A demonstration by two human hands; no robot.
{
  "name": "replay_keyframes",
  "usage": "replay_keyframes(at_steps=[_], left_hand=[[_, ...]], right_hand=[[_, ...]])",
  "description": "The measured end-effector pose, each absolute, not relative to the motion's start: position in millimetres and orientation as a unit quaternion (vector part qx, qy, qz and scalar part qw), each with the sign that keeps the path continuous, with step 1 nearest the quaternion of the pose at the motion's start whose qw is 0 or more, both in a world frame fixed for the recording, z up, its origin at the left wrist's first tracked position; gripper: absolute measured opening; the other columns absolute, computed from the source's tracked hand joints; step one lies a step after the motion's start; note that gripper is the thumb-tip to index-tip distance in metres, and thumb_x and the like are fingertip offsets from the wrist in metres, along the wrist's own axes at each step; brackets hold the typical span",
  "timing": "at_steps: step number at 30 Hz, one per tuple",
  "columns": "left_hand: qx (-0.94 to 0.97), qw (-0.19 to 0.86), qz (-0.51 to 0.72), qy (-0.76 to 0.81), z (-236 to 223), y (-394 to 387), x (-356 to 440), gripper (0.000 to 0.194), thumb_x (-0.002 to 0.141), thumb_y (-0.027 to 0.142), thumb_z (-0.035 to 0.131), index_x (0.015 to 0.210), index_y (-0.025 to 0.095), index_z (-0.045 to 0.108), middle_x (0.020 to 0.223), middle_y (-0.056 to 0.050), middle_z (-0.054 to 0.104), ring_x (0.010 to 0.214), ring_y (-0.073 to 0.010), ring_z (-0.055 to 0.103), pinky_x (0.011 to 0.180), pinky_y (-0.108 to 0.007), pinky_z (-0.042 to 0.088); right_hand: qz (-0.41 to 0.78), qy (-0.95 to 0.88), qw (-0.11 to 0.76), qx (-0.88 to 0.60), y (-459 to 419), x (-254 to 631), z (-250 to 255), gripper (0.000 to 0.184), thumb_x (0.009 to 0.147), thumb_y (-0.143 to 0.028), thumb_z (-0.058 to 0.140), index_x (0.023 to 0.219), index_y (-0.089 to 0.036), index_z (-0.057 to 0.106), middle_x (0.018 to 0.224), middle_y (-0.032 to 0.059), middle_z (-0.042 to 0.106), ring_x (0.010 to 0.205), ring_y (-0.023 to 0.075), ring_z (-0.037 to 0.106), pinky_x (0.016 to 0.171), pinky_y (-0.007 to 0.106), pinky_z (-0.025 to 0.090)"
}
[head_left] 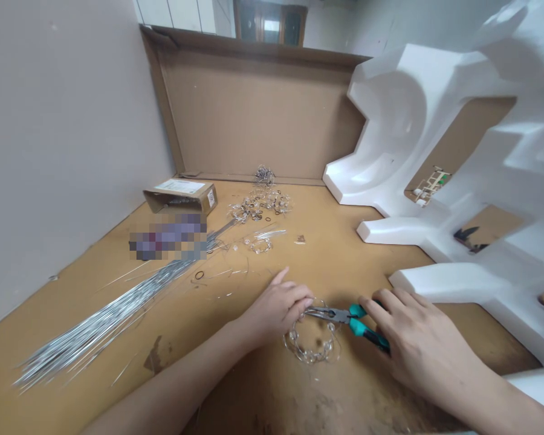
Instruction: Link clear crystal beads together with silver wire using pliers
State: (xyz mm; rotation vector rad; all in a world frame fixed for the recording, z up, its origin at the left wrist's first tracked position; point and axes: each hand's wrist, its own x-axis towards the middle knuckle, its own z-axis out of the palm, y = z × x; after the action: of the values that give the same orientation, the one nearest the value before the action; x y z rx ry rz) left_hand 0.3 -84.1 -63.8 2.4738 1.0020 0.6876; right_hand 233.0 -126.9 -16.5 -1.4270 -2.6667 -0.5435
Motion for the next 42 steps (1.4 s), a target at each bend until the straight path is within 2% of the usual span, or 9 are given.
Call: replay_keyframes(at_steps=[6,12,18,24,26,30,33,37,42], left_hand=[[0.874,0.208,0.262,0.353,-68,-82,1,0.019,0.090,0.023,0.033,0.088,0.022,0.052,0.062,0.007,0.057,0.076,-0.0100,0.055,0.108,-0.038,0.012],[0.861,0.232,0.281,0.355,-67,-83,1,0.015,0.089,0.024,0.036,0.085,0.021,0.051,0.062,0.007,0.057,0.075,-0.0091,0.056,0.108,-0.037,0.011],[0.817,0.323,0.288,0.382,-64,-85,-1,0.009,0.085,0.030,0.044,0.086,0.021,0.046,0.065,0.010,0.062,0.064,-0.0065,0.056,0.109,-0.041,0.004],[0.834,0.266,0.275,0.397,-61,-85,-2,0.013,0.084,0.024,0.043,0.078,0.021,0.054,0.080,0.004,0.063,0.083,-0.0107,0.055,0.107,-0.045,0.001],[0.841,0.243,0.276,0.397,-63,-86,0,0.018,0.086,0.022,0.038,0.079,0.021,0.055,0.082,0.002,0.062,0.086,-0.0118,0.054,0.106,-0.045,0.004],[0.841,0.219,0.280,0.407,-68,-86,4,0.021,0.087,0.019,0.034,0.079,0.019,0.054,0.079,0.000,0.059,0.082,-0.0132,0.052,0.100,-0.039,0.024],[0.841,0.238,0.280,0.396,-70,-84,4,0.023,0.086,0.019,0.035,0.073,0.019,0.054,0.074,0.001,0.059,0.077,-0.0132,0.051,0.091,-0.033,0.033],[0.840,0.262,0.280,0.385,-69,-81,1,0.026,0.087,0.021,0.035,0.073,0.018,0.056,0.075,0.000,0.061,0.077,-0.0136,0.051,0.084,-0.030,0.035],[0.857,0.264,0.259,0.359,-68,-80,0,0.028,0.089,0.024,0.033,0.076,0.018,0.056,0.078,0.000,0.062,0.079,-0.0131,0.052,0.090,-0.030,0.031]], right_hand=[[-0.219,-0.864,0.042,-0.451,-130,236,-24,0.030,0.067,-0.011,0.049,0.095,-0.020,0.055,0.077,0.0052,0.054,0.074,0.0232,0.050,0.064,0.033,0.034],[-0.219,-0.860,0.058,-0.458,-133,237,-23,0.027,0.063,-0.013,0.050,0.088,-0.022,0.056,0.070,0.0025,0.053,0.063,0.0198,0.049,0.057,0.030,0.032],[-0.240,-0.853,0.069,-0.458,-134,239,-22,0.030,0.060,-0.009,0.046,0.086,-0.022,0.055,0.068,0.0010,0.053,0.059,0.0186,0.050,0.054,0.029,0.029],[-0.250,-0.845,0.078,-0.467,-133,242,-24,0.029,0.063,-0.010,0.043,0.087,-0.022,0.054,0.068,0.0011,0.054,0.060,0.0192,0.052,0.054,0.029,0.030],[-0.244,-0.843,0.075,-0.474,-133,242,-26,0.027,0.065,-0.011,0.044,0.087,-0.022,0.054,0.069,0.0012,0.054,0.059,0.0188,0.053,0.053,0.029,0.030],[-0.241,-0.838,0.068,-0.484,-134,242,-29,0.020,0.068,-0.018,0.047,0.086,-0.022,0.054,0.069,0.0015,0.055,0.061,0.0188,0.053,0.053,0.028,0.030],[-0.238,-0.841,0.066,-0.482,-135,241,-30,0.020,0.069,-0.020,0.048,0.088,-0.023,0.054,0.070,0.0017,0.054,0.062,0.0189,0.053,0.054,0.028,0.031],[-0.241,-0.841,0.070,-0.479,-135,243,-31,0.023,0.068,-0.018,0.046,0.089,-0.022,0.054,0.071,0.0024,0.055,0.062,0.0195,0.053,0.054,0.028,0.033],[-0.238,-0.832,0.065,-0.497,-134,247,-34,0.020,0.070,-0.019,0.046,0.089,-0.022,0.054,0.072,0.0026,0.055,0.063,0.0202,0.054,0.054,0.029,0.034]])
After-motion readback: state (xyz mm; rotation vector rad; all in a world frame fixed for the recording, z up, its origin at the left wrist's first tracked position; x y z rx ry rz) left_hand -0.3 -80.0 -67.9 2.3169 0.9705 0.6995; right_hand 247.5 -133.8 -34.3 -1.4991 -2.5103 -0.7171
